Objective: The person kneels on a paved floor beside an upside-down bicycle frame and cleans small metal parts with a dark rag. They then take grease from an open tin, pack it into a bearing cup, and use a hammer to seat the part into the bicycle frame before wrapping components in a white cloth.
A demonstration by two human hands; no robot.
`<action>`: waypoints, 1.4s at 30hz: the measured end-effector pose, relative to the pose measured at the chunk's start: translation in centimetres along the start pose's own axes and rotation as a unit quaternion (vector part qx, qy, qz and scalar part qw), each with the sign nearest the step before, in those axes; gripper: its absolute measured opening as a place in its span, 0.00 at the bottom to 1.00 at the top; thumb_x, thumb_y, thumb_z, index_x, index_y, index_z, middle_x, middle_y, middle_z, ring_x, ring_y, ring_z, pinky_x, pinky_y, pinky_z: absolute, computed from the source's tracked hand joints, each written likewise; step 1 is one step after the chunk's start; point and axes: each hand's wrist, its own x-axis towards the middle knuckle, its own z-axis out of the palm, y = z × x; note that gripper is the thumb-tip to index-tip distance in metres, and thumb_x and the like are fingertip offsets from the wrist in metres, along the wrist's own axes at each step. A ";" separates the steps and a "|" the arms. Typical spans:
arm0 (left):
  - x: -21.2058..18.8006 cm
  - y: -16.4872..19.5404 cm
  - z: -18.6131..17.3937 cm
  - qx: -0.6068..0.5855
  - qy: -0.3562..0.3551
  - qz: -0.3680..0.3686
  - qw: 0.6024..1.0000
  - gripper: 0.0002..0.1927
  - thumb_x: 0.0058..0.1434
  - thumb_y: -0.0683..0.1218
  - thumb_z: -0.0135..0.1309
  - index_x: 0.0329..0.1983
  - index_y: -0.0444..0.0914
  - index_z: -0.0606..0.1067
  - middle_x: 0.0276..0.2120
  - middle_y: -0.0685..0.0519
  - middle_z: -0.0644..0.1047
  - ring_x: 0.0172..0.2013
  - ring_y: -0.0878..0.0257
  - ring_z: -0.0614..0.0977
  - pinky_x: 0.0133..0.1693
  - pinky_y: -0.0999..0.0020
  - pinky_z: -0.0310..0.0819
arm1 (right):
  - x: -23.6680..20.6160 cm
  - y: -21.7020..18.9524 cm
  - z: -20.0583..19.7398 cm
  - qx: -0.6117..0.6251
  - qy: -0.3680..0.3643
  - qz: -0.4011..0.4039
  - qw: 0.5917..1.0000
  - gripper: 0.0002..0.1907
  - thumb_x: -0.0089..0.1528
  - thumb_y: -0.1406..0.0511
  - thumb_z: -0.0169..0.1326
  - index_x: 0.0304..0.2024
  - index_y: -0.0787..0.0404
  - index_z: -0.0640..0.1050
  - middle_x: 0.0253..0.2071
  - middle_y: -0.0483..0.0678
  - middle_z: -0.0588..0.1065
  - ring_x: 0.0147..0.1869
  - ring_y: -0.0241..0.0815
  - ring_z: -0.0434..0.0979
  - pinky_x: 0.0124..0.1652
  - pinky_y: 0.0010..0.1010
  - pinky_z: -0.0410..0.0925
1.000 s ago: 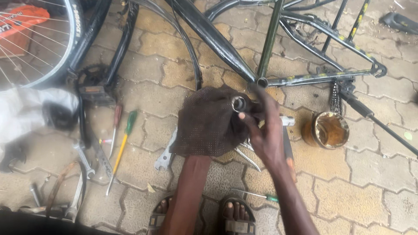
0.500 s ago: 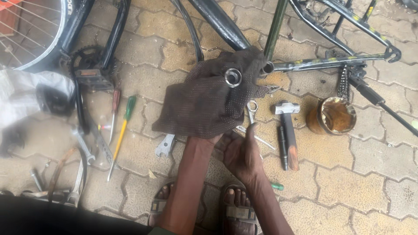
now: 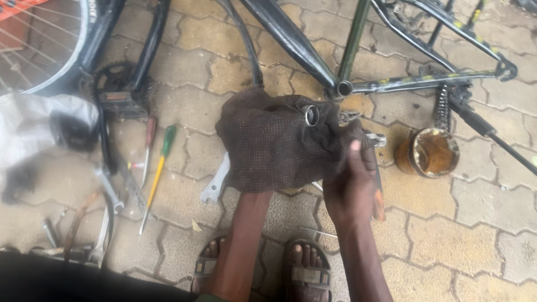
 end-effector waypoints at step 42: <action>-2.8 -2.4 1.0 0.022 -0.056 -0.064 0.996 0.20 0.60 0.48 0.61 0.54 0.39 0.75 0.51 0.50 0.78 0.53 0.56 0.79 0.56 0.64 0.74 | -1.9 0.6 0.0 -0.121 0.043 0.033 0.991 0.12 0.62 0.68 0.54 0.48 0.61 0.74 0.51 0.53 0.76 0.62 0.48 0.75 0.61 0.43 0.67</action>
